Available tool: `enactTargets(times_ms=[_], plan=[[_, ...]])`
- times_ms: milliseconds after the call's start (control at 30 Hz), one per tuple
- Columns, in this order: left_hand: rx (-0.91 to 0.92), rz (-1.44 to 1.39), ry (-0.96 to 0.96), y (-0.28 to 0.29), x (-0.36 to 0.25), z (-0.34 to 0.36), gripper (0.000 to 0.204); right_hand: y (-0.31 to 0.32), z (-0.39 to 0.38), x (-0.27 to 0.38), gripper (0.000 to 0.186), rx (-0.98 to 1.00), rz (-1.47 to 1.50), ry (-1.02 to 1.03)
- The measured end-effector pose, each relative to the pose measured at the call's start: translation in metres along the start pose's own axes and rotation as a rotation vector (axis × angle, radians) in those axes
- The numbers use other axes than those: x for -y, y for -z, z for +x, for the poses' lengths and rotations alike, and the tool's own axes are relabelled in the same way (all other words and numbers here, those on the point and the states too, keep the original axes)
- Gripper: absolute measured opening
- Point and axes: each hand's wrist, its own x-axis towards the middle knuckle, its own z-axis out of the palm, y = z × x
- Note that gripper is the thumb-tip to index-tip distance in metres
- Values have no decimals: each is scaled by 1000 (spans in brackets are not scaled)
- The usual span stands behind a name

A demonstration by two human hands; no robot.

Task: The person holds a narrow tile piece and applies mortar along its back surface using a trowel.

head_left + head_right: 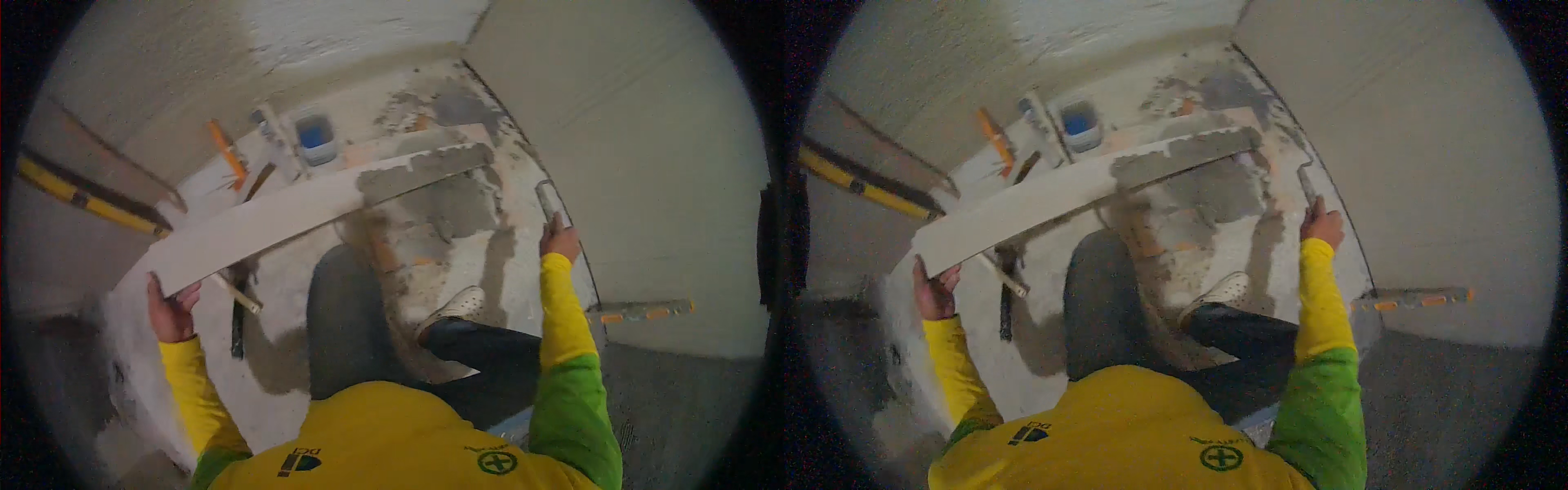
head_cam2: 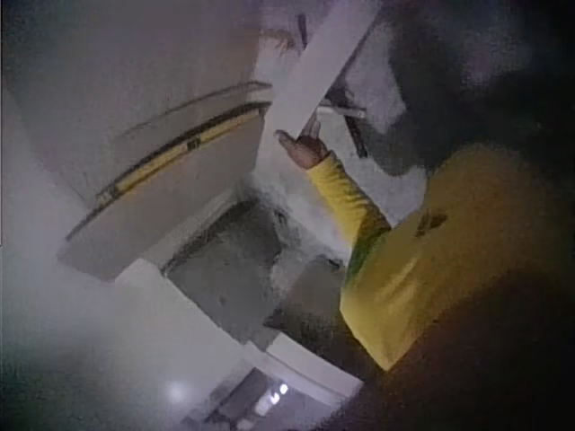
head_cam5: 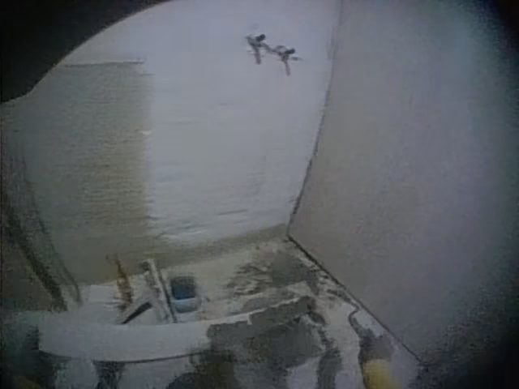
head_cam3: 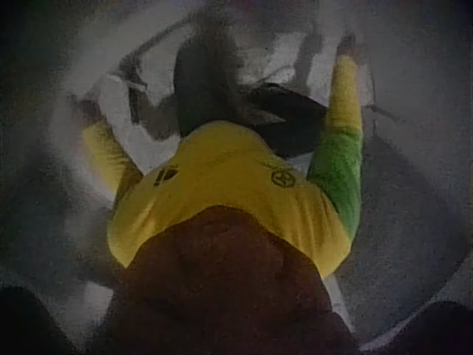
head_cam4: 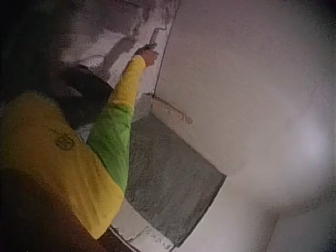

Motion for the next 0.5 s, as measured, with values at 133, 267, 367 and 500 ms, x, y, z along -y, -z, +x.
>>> enactTargets(times_ms=[133,267,367,500], plan=[[-63,-10,15,-19,-4,-12,53,39,-43,34,47,-18,544,232],[-37,-5,-2,-16,-6,-12,55,28,-123,80,48,469,1126,234],[6,-34,-7,-21,-13,-18,55,38,-191,132,51,534,1304,369],[-10,22,-27,-38,-26,-27,55,22,-230,166,51,884,1447,167]])
